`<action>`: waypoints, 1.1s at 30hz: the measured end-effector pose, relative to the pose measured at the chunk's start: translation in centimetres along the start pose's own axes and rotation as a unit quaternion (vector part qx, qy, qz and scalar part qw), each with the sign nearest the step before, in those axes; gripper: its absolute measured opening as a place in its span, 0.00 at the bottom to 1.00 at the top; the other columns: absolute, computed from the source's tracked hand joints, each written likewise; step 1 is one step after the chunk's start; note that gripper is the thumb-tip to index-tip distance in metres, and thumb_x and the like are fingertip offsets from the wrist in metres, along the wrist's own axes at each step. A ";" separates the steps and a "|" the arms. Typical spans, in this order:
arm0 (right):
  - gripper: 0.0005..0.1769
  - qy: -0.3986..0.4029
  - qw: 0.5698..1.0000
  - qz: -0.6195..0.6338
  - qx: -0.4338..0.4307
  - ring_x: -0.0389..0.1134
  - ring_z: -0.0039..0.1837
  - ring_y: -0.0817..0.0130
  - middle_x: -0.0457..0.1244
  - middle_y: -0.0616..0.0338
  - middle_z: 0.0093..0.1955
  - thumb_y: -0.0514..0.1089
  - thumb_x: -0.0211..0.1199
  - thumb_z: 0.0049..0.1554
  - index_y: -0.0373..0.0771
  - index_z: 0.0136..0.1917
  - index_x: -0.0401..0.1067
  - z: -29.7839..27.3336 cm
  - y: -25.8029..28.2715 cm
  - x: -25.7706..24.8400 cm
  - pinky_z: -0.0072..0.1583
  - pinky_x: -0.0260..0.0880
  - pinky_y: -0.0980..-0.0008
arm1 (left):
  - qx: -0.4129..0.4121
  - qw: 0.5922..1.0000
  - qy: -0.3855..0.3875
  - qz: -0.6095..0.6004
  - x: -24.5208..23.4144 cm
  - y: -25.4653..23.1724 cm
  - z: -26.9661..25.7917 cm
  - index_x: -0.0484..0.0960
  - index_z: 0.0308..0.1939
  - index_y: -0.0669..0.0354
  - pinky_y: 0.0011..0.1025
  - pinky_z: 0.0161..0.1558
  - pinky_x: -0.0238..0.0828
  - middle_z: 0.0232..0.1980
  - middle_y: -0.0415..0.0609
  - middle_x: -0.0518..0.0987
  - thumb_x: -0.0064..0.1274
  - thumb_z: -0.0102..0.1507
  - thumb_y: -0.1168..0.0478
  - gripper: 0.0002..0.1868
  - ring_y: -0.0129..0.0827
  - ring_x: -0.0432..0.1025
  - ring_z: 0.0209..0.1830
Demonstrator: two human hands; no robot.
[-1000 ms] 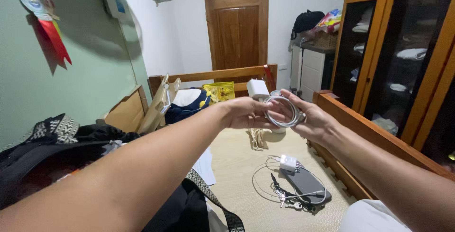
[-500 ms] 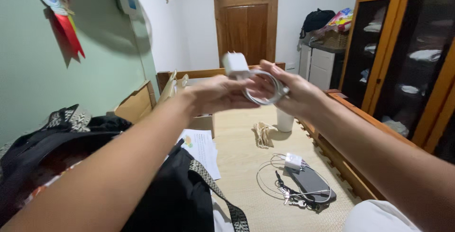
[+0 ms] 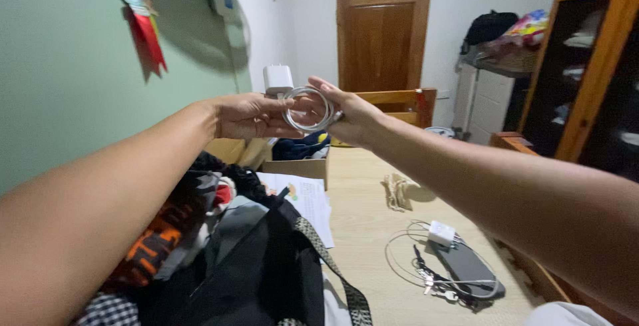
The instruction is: The person folds an orange shirt and a black garment on a bed, then places them into a black backpack. They coil a charging cable around its plug, pack the cable, keys, and a phone into the bag, and finally hold a large insulated tumbler near the packed bag.
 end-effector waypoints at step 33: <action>0.26 0.180 0.958 0.152 0.164 0.67 0.69 0.57 0.60 0.46 0.69 0.50 0.46 0.69 0.42 0.78 0.56 -3.1 -19.5 21.0 0.70 0.68 0.59 | -0.104 0.961 -0.254 0.039 -0.4 1.2 -25.8 0.76 0.58 0.74 0.37 0.57 0.73 0.55 0.64 0.83 0.46 0.66 0.58 0.23 0.41 0.80 0.56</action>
Point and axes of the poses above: each hand's wrist, its own z-axis towards the middle knuckle, its own x-axis out of the palm, y = z × x, the point moved 9 cm from there along z, towards the middle knuckle
